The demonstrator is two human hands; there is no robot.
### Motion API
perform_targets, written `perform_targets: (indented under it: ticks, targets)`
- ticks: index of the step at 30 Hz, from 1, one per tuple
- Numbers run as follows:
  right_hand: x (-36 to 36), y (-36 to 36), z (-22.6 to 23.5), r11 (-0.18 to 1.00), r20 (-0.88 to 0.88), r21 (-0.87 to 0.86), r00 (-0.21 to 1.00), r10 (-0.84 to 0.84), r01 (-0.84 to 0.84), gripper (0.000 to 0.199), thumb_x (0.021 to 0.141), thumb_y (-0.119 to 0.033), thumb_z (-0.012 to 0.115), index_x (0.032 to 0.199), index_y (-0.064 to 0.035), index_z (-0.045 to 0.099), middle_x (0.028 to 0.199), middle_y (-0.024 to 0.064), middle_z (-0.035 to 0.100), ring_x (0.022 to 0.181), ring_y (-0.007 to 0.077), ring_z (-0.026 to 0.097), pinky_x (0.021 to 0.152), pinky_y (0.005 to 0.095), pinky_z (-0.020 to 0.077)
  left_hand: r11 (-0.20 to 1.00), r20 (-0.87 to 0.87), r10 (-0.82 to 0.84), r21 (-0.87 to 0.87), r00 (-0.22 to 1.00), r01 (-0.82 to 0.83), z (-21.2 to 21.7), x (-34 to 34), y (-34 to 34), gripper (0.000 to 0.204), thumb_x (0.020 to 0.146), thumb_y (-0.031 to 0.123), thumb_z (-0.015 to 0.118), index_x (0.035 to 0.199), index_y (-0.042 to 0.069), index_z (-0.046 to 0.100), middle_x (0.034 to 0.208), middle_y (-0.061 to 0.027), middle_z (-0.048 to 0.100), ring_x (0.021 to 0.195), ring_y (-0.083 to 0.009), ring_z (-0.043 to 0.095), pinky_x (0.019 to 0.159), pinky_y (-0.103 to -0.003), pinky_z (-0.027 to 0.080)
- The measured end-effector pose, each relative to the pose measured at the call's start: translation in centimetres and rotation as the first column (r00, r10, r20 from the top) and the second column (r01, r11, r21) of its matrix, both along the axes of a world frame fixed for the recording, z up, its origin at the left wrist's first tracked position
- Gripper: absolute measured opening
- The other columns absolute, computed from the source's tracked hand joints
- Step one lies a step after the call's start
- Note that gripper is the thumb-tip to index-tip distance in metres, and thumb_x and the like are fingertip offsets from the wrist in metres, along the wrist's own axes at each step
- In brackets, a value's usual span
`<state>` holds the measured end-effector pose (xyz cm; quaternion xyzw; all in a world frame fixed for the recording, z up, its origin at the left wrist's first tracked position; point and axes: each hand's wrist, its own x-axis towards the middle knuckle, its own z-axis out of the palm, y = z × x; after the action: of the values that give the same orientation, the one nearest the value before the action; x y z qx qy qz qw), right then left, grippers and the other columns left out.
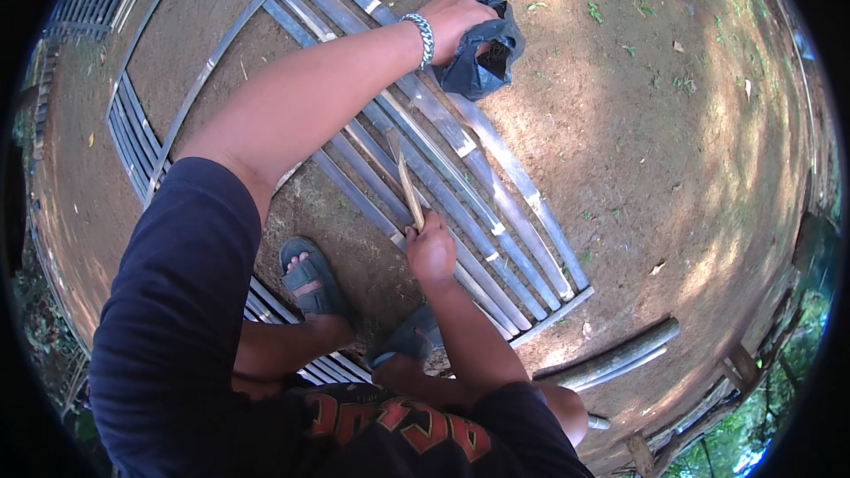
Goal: The person assembles a rectangular bamboo frame by arranging split bamboo strips on the ground. They use a hammer to drive nails into the intersections of the strips to secure the structure.
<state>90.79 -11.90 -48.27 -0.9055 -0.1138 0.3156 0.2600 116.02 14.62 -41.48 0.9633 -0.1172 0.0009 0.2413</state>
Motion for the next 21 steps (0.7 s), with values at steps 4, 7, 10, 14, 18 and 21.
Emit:
perform_targets:
  ticks: [4, 7, 10, 14, 18, 21]
  targets:
    - [0.2, -0.1, 0.1, 0.999, 0.031, 0.027, 0.999, -0.023, 0.022, 0.039, 0.082, -0.018, 0.079, 0.115, -0.0031, 0.063, 0.105, 0.025, 0.067, 0.094, 0.0471, 0.067, 0.084, 0.0546, 0.0527, 1.0, 0.035, 0.003, -0.002, 0.999, -0.003, 1.7, -1.8, 0.5, 0.012, 0.09, 0.013, 0.069, 0.101, 0.01, 0.073, 0.107, -0.0119, 0.072, 0.1, -0.0334, 0.07, 0.086, -0.043, 0.057]
    - [0.6, -0.5, 0.1, 1.0, 0.027, -0.001, 1.0, -0.007, 0.007, 0.038, 0.084, -0.018, 0.078, 0.116, -0.0042, 0.063, 0.109, 0.0231, 0.066, 0.097, 0.0461, 0.067, 0.086, 0.0533, 0.0532, 0.968, 0.204, 0.087, -0.25, 0.975, -0.034, 3.1, -7.3, 2.2, 0.016, 0.093, 0.013, 0.069, 0.108, 0.009, 0.074, 0.105, -0.0098, 0.073, 0.094, -0.0276, 0.072, 0.084, -0.038, 0.058]
    - [0.4, -0.2, 0.1, 1.0, 0.047, -0.013, 0.999, 0.014, -0.013, 0.039, 0.084, -0.019, 0.079, 0.116, -0.0046, 0.062, 0.111, 0.0227, 0.066, 0.099, 0.0455, 0.066, 0.087, 0.0525, 0.0532, 0.8, 0.058, 0.418, -0.495, 0.907, -0.338, 3.3, -15.0, 5.3, 0.018, 0.096, 0.013, 0.07, 0.111, 0.007, 0.075, 0.103, -0.0062, 0.074, 0.09, -0.0187, 0.072, 0.083, -0.033, 0.057]
    - [0.0, -0.1, -0.3, 0.999, 0.057, -0.048, 0.998, 0.005, -0.003, 0.039, 0.083, -0.02, 0.08, 0.115, -0.0044, 0.063, 0.107, 0.0233, 0.068, 0.099, 0.0457, 0.066, 0.087, 0.0525, 0.0528, 0.145, -0.285, 0.819, -0.737, 0.498, -0.661, -3.9, -23.6, 6.9, 0.016, 0.096, 0.013, 0.072, 0.109, 0.004, 0.073, 0.094, -0.0058, 0.076, 0.085, -0.0111, 0.07, 0.08, -0.028, 0.057]
    - [0.2, -0.3, -0.4, 0.998, -0.001, -0.062, 1.0, -0.018, 0.018, 0.039, 0.082, -0.02, 0.082, 0.113, -0.0045, 0.064, 0.102, 0.0217, 0.07, 0.096, 0.0453, 0.067, 0.086, 0.0522, 0.0528, 0.061, -0.318, 0.873, -0.681, 0.37, -0.729, -9.6, -28.6, 5.8, 0.016, 0.095, 0.012, 0.073, 0.109, 0.003, 0.07, 0.094, -0.0046, 0.074, 0.083, -0.0104, 0.068, 0.078, -0.028, 0.056]
    - [0.1, -0.5, -0.8, 0.999, 0.028, -0.031, 0.999, -0.021, 0.022, 0.038, 0.081, -0.019, 0.083, 0.111, -0.0049, 0.064, 0.099, 0.0202, 0.07, 0.094, 0.0441, 0.068, 0.084, 0.0518, 0.0532, 0.164, -0.271, 0.881, -0.594, 0.388, -0.787, -10.3, -28.9, 4.4, 0.012, 0.097, 0.011, 0.072, 0.106, 0.004, 0.069, 0.094, -0.0026, 0.073, 0.08, -0.0092, 0.065, 0.075, -0.027, 0.053]
